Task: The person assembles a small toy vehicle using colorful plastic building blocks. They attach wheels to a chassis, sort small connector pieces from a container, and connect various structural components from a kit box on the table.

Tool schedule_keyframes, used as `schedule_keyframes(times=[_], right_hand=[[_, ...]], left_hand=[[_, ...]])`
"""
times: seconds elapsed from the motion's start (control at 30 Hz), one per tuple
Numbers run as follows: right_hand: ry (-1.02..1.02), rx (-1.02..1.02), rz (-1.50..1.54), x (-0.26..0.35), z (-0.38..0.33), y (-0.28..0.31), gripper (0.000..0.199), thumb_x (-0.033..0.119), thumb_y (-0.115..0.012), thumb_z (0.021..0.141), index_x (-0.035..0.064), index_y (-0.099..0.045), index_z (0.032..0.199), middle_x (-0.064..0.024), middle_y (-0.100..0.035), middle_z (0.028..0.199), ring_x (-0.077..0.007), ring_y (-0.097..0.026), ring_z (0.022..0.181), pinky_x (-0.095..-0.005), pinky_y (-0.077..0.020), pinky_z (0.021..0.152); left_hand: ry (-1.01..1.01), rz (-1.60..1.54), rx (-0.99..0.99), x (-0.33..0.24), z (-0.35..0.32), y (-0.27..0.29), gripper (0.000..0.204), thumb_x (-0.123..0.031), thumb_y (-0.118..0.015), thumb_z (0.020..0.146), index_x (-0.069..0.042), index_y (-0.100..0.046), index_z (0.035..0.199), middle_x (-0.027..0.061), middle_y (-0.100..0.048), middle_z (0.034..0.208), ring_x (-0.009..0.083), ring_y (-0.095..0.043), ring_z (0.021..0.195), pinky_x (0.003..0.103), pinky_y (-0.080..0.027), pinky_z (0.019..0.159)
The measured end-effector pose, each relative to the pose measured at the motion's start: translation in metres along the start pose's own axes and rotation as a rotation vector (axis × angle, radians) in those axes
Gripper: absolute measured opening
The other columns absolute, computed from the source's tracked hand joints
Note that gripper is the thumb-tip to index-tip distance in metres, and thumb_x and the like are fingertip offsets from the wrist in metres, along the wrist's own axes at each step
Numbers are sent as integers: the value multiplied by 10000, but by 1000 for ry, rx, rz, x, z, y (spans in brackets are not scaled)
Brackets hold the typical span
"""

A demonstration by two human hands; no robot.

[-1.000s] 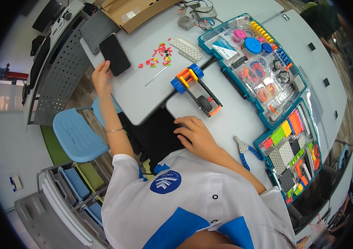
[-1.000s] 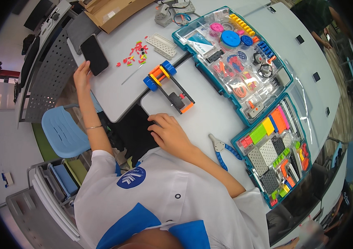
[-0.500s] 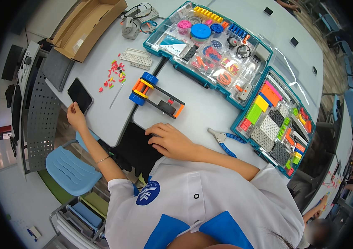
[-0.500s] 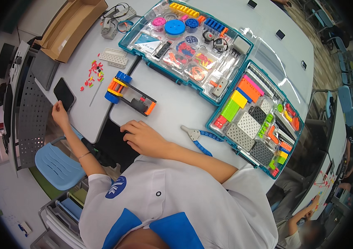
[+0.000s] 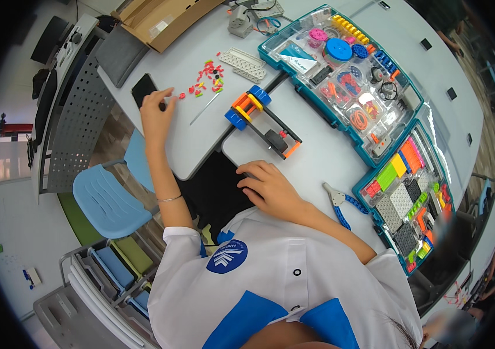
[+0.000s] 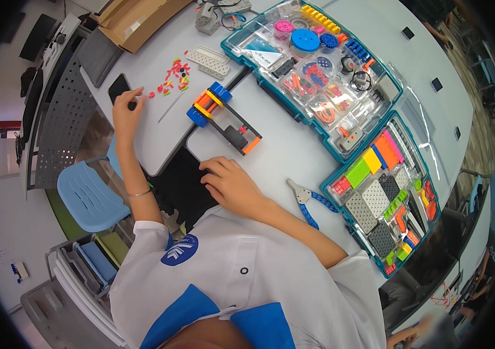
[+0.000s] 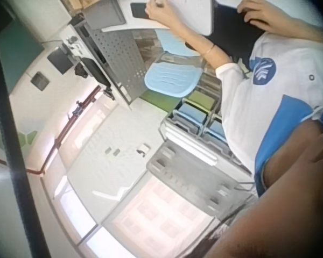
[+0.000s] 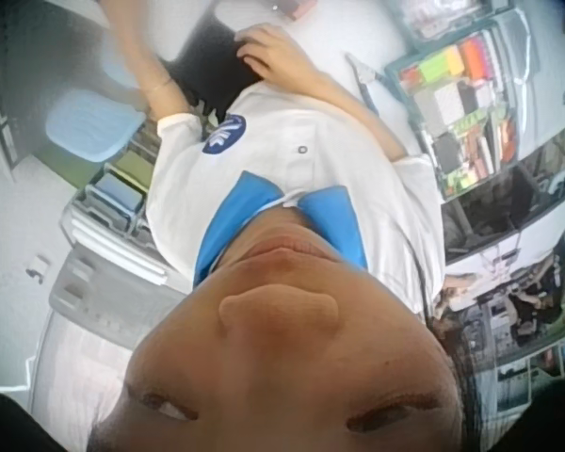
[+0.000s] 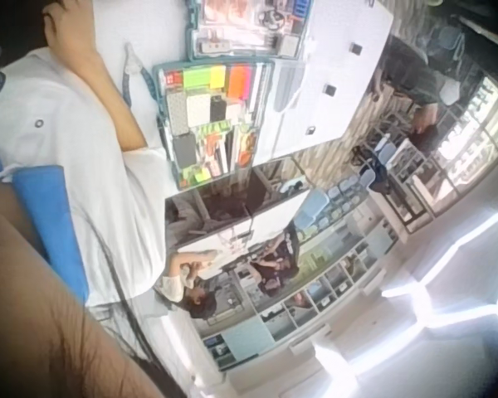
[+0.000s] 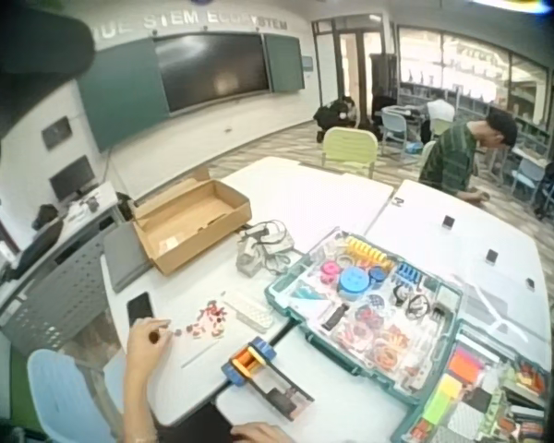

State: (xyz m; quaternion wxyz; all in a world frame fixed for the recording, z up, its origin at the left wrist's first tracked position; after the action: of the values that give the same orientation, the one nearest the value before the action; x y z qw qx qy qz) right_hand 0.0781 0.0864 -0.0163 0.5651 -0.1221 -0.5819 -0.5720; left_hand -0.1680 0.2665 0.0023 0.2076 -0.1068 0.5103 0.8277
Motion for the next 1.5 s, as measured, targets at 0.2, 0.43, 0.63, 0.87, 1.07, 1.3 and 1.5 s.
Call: schedule_keyframes(times=[0.2, 0.43, 0.63, 0.87, 1.07, 1.3, 1.5], right_hand=[[1, 11, -6, 2, 0, -1, 87, 67, -671, 843, 32, -670, 922, -72, -578, 1206, -262, -507, 1180, -386, -432, 931], [30, -1, -11, 1, -2, -4, 88, 71, -674, 834, 40, -667, 916, -75, -578, 1212, -272, -507, 1181, -391, -430, 960], [40, -5, 0, 5, -4, 5, 79, 85, -674, 844, 39, -664, 908, -100, -585, 1191, -283, -527, 1147, -388, -448, 954], [-153, -459, -196, 0, 10, 179, 154, 106, -662, 869, 12, -692, 988, -115, -682, 1013, -275, -651, 916, -391, -531, 801], [-482, -504, -719, -98, 0, 245, 290, 155, -697, 842, 16, -692, 1097, -154, -657, 1073, -310, -627, 996, -420, -518, 871], [-467, -414, -836, -119, 13, 235, 376, 202, -721, 838, 19, -678, 1163, -178, -585, 1198, -358, -538, 1132, -429, -480, 965], [-571, -320, -842, -140, 27, 246, 454, 265, -780, 781, 27, -661, 1150, -220, -523, 1289, -409, -457, 1221, -480, -427, 1032]], left_hand=[[148, -162, 112, 4, -6, -21, 263, -143, -750, 837, -68, -745, 1089, 58, -696, 981, 144, -604, 809, 277, -469, 776], [17, -302, 31, -25, 4, -32, 196, -122, -725, 871, -32, -736, 1045, 90, -706, 943, 155, -678, 860, 277, -506, 742], [71, -302, -5, -30, 5, -37, 173, -79, -716, 859, -12, -719, 1018, 126, -698, 923, 204, -681, 797, 299, -535, 734], [56, -370, -38, -22, 2, -35, 172, -38, -732, 833, -23, -723, 1003, 89, -677, 923, 163, -672, 796, 281, -538, 726], [64, -466, -7, -27, 4, -42, 168, -16, -719, 840, -26, -725, 1008, 62, -677, 934, 142, -668, 846, 271, -542, 750], [335, -1183, 9, -11, -5, -48, 244, -37, -661, 919, 57, -624, 1141, 99, -650, 1060, 146, -621, 898, 267, -518, 831], [760, -2279, 315, -54, -53, -62, 263, -8, -579, 950, 53, -517, 1198, 126, -556, 1122, 167, -535, 944, 245, -479, 791]])
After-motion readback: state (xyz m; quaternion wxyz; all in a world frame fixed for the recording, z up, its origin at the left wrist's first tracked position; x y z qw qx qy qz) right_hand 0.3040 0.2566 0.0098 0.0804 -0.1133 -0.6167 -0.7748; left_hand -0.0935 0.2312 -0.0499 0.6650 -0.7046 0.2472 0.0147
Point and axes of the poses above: each hand's wrist, its own z-axis towards the middle knuckle, its own y-axis out of the back of the hand, x = y × z, the point moved 9 cm from there along z, towards the middle knuckle
